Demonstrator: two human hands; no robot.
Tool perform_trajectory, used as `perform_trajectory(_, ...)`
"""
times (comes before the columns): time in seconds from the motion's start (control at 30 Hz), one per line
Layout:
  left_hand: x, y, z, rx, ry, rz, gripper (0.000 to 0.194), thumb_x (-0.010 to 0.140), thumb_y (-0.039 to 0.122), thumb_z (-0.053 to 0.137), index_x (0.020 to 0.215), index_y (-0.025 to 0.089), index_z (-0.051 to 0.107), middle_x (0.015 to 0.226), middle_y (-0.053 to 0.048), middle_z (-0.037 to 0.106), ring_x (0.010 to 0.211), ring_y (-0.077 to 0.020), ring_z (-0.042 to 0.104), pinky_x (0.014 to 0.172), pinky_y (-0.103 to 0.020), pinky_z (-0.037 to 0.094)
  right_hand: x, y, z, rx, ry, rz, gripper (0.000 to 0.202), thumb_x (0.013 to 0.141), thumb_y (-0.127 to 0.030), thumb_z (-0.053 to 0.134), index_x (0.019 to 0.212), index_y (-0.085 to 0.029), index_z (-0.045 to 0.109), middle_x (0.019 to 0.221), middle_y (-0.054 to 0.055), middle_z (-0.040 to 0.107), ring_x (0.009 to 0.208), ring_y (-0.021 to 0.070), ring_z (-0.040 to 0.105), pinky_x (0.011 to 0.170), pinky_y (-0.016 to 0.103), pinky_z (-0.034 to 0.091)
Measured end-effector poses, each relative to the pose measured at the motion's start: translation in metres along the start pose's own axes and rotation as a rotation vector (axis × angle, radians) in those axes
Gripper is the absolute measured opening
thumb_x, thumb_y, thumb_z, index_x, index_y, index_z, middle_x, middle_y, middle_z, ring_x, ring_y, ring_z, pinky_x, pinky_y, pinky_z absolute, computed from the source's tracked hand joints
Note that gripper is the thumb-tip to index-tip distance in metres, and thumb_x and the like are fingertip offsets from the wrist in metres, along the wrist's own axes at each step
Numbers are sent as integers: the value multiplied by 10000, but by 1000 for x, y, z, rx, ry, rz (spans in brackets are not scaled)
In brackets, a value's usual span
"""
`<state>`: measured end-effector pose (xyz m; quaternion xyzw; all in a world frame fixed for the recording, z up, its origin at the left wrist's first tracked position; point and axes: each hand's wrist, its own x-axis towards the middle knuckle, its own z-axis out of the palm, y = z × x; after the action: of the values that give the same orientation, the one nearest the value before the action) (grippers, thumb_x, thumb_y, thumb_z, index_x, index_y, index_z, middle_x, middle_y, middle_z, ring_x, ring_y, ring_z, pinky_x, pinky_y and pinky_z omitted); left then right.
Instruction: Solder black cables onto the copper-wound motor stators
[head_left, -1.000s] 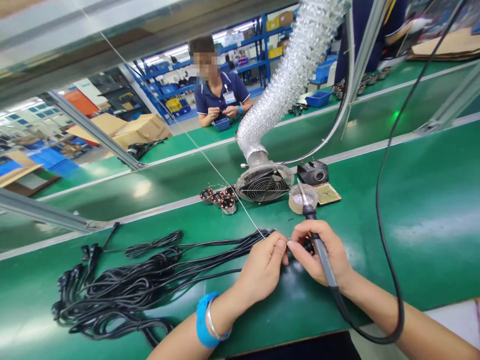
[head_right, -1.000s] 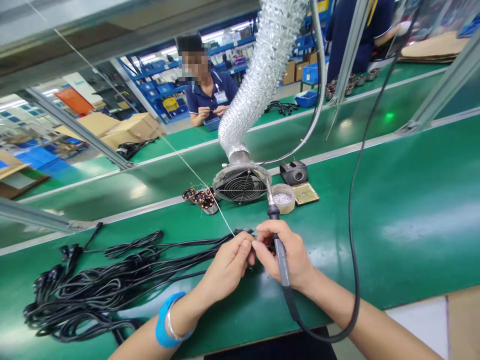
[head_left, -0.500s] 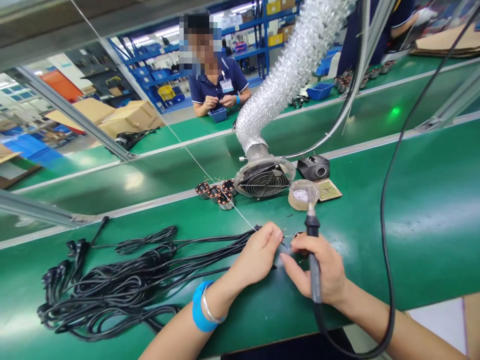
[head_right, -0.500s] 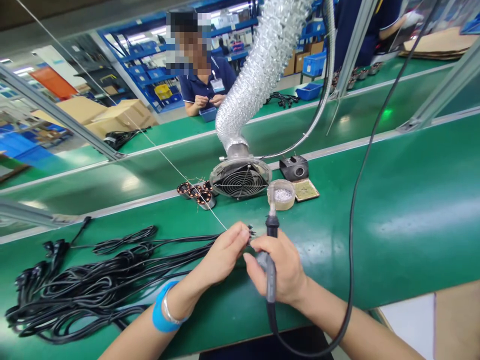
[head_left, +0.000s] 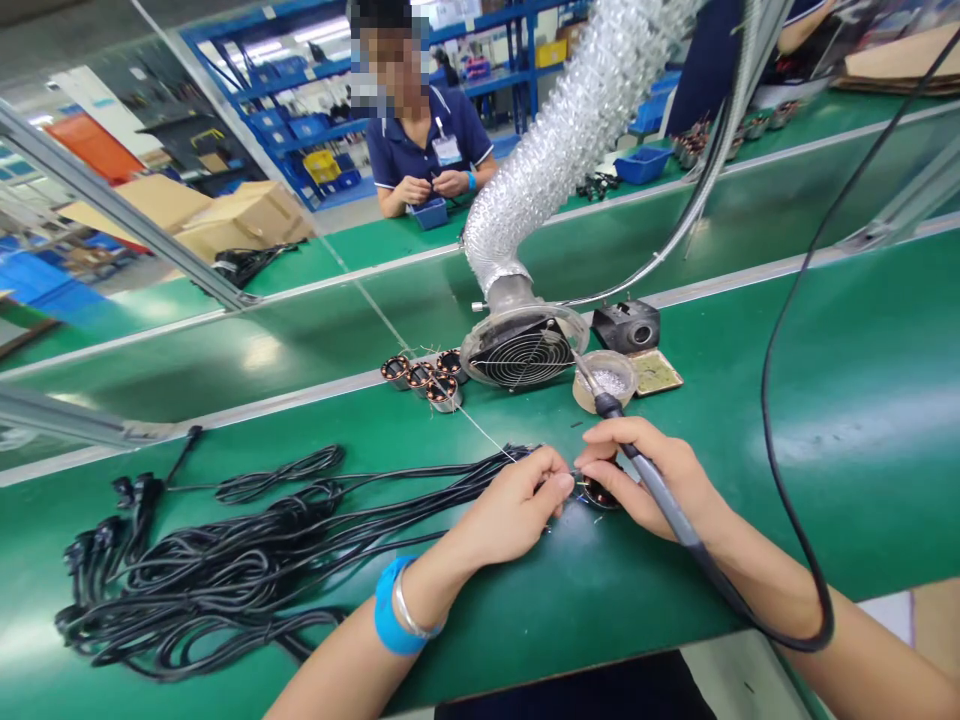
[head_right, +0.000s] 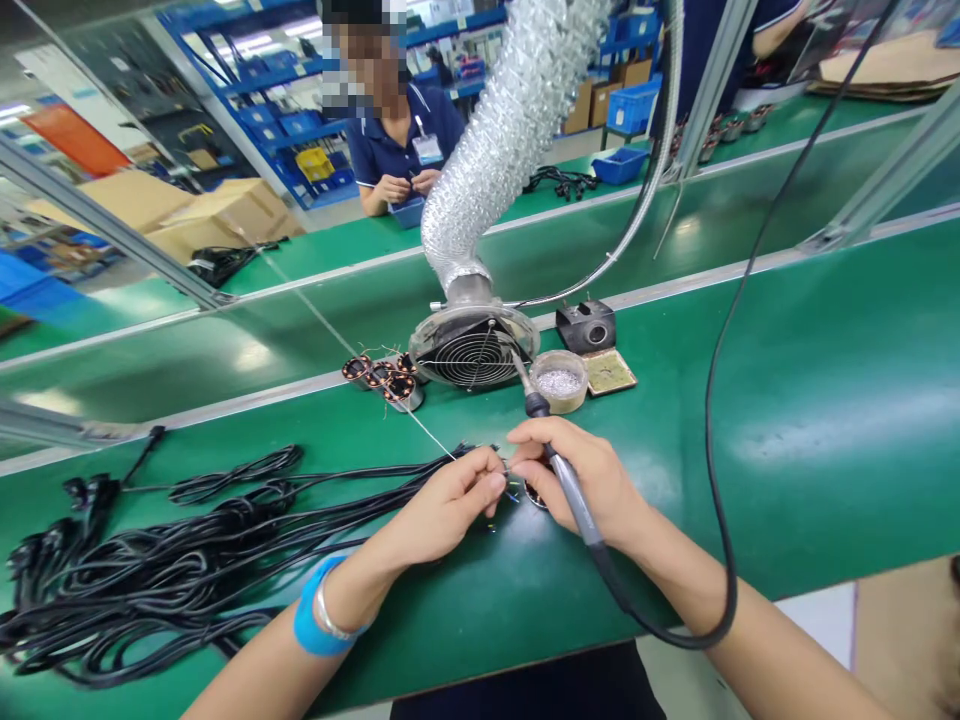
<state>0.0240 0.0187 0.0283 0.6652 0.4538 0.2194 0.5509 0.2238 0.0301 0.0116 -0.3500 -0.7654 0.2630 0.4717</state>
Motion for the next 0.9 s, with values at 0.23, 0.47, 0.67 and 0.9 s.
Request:
perform_trajectory(0.23,7,-8,6,-205,134,-81,249,878,398,505,734,200,459,584,78,356,542,-100,302,538,-236,263,-3,3,3,-73,18,-39,301,892,-119,631,1150,-262,570,878,-14,744,753,153,719,713,262,594)
perform_trajectory(0.47,7,-14,16,-132,256,-73,236,881,362,484,716,194,466,618,57,401,592,-108,356,569,-230,294,-16,-7,-11,-71,216,39,464,961,-126,535,1393,-294,519,932,-4,748,743,152,707,720,298,595)
perform_trajectory(0.67,1,-12,19,-7,292,-60,250,931,366,462,745,199,470,621,56,417,584,-111,377,562,-227,299,-30,-11,-23,69,424,35,280,872,-245,628,1129,-232,740,844,50,692,660,191,607,551,336,488)
perform_trajectory(0.9,-4,-13,21,118,327,-23,234,953,343,454,769,202,491,589,64,405,554,-108,376,547,-226,287,-32,-2,-24,231,388,210,136,828,-252,618,896,-215,730,726,4,656,449,118,502,415,275,386)
